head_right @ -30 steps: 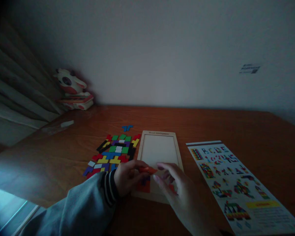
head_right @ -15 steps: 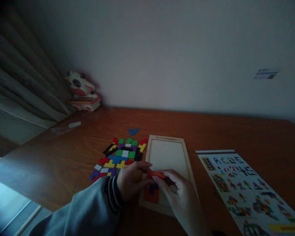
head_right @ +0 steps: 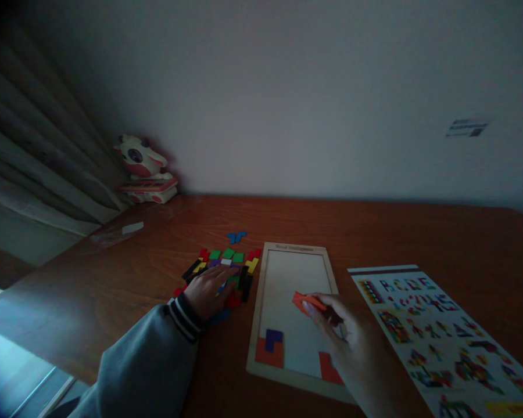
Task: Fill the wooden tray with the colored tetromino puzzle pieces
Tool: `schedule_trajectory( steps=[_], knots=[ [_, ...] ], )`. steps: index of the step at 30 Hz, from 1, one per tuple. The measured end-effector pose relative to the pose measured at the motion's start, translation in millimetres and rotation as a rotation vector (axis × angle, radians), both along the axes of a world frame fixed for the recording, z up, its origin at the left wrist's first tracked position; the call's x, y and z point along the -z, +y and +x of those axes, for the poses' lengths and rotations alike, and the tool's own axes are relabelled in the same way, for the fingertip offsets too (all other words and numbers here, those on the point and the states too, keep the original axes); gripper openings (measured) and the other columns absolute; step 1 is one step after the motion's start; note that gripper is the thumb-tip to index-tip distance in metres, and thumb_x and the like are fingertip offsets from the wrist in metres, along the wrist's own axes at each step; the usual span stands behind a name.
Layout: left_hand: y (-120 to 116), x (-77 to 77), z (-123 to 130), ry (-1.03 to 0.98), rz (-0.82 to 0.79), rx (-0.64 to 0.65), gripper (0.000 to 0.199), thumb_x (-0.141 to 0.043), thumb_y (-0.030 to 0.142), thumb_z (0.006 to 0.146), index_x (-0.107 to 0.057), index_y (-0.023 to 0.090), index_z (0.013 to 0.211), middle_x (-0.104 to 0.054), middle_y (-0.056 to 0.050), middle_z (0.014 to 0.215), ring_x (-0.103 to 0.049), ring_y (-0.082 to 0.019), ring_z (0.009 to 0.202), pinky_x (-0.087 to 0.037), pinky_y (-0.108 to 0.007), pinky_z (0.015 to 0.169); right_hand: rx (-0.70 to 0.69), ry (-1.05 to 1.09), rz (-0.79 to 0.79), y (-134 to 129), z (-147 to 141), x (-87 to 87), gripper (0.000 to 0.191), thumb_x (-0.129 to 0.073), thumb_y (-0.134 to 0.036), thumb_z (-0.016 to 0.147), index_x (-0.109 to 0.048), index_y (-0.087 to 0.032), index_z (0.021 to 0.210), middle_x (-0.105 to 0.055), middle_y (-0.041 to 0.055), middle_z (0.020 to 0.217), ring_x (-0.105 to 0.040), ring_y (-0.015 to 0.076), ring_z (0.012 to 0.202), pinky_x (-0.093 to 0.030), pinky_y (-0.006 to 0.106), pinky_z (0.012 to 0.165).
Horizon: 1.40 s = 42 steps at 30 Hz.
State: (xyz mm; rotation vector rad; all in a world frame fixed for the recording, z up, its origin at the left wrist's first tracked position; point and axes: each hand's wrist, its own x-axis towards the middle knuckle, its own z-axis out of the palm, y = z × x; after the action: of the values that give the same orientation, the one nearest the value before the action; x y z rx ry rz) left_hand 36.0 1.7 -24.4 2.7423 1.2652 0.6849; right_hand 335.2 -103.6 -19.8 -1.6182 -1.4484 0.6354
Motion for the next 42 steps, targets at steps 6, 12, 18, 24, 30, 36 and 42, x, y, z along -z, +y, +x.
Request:
schedule_trajectory(
  steps=[6,12,18,24,30,36,42],
  knots=[
    [0,-8.1,3,-0.025,-0.051,-0.085,0.024,-0.057,0.027,0.091,-0.066,0.019,0.112,-0.072,-0.009,0.11,-0.068,-0.027,0.099,-0.053,-0.044,0.089,-0.047,-0.06,0.02,1,-3,-1.1,0.036,-0.056,-0.055,0.086,-0.072,-0.025,0.097,-0.075,0.0071,0.095,-0.069,0.021,0.077,-0.057,0.029,0.067],
    [3,-4.3,6,-0.11,-0.12,-0.088,0.023,-0.063,0.021,0.086,-0.068,0.021,0.108,-0.073,-0.007,0.108,-0.067,-0.025,0.099,-0.052,-0.041,0.09,-0.036,-0.146,0.072,2,-13,-13.8,0.038,-0.053,-0.058,0.085,-0.072,-0.026,0.09,-0.074,0.0047,0.081,-0.067,0.0201,0.068,-0.054,0.03,0.061],
    [6,-7.7,9,-0.212,-0.283,-0.142,0.024,-0.066,0.018,0.08,-0.07,0.021,0.103,-0.075,-0.005,0.102,-0.069,-0.023,0.094,-0.055,-0.036,0.084,-0.029,-0.136,0.06,5,-12,-12.0,0.036,-0.056,-0.058,0.083,-0.073,-0.026,0.088,-0.075,0.004,0.082,-0.068,0.0197,0.068,-0.055,0.03,0.062],
    [6,-7.5,8,-0.25,-0.224,-0.069,0.027,-0.064,0.015,0.08,-0.07,0.021,0.105,-0.073,-0.006,0.105,-0.069,-0.022,0.095,-0.055,-0.035,0.085,0.209,-0.055,-0.066,7,20,-3.1,0.045,-0.059,-0.062,0.074,-0.074,-0.022,0.091,-0.075,0.0064,0.076,-0.069,0.0235,0.065,-0.054,0.031,0.056],
    [6,-6.6,11,-0.315,-0.114,-0.01,0.021,-0.066,0.014,0.077,-0.071,0.021,0.097,-0.071,-0.007,0.105,-0.067,-0.022,0.097,-0.056,-0.036,0.087,0.247,0.14,-0.084,7,30,2.6,0.049,-0.068,-0.061,0.068,-0.073,-0.018,0.091,-0.073,0.0133,0.109,-0.07,0.0296,0.095,-0.058,0.038,0.079],
    [6,-5.1,12,-0.387,-0.25,-0.047,0.022,-0.069,0.014,0.076,-0.072,0.018,0.097,-0.068,-0.009,0.105,-0.068,-0.02,0.091,-0.059,-0.033,0.08,0.175,0.343,-0.149,5,19,2.4,0.048,-0.073,-0.055,0.069,-0.071,-0.017,0.097,-0.073,0.0137,0.11,-0.069,0.0301,0.101,-0.058,0.039,0.085],
    [6,-4.1,13,-0.401,-0.255,-0.045,0.013,-0.069,0.016,0.077,-0.073,0.018,0.089,-0.07,-0.007,0.097,-0.067,-0.018,0.083,-0.057,-0.03,0.076,0.129,0.364,-0.134,5,19,1.1,0.047,-0.072,-0.055,0.073,-0.071,-0.017,0.101,-0.075,0.0128,0.106,-0.07,0.0297,0.1,-0.057,0.041,0.087]
  ],
)
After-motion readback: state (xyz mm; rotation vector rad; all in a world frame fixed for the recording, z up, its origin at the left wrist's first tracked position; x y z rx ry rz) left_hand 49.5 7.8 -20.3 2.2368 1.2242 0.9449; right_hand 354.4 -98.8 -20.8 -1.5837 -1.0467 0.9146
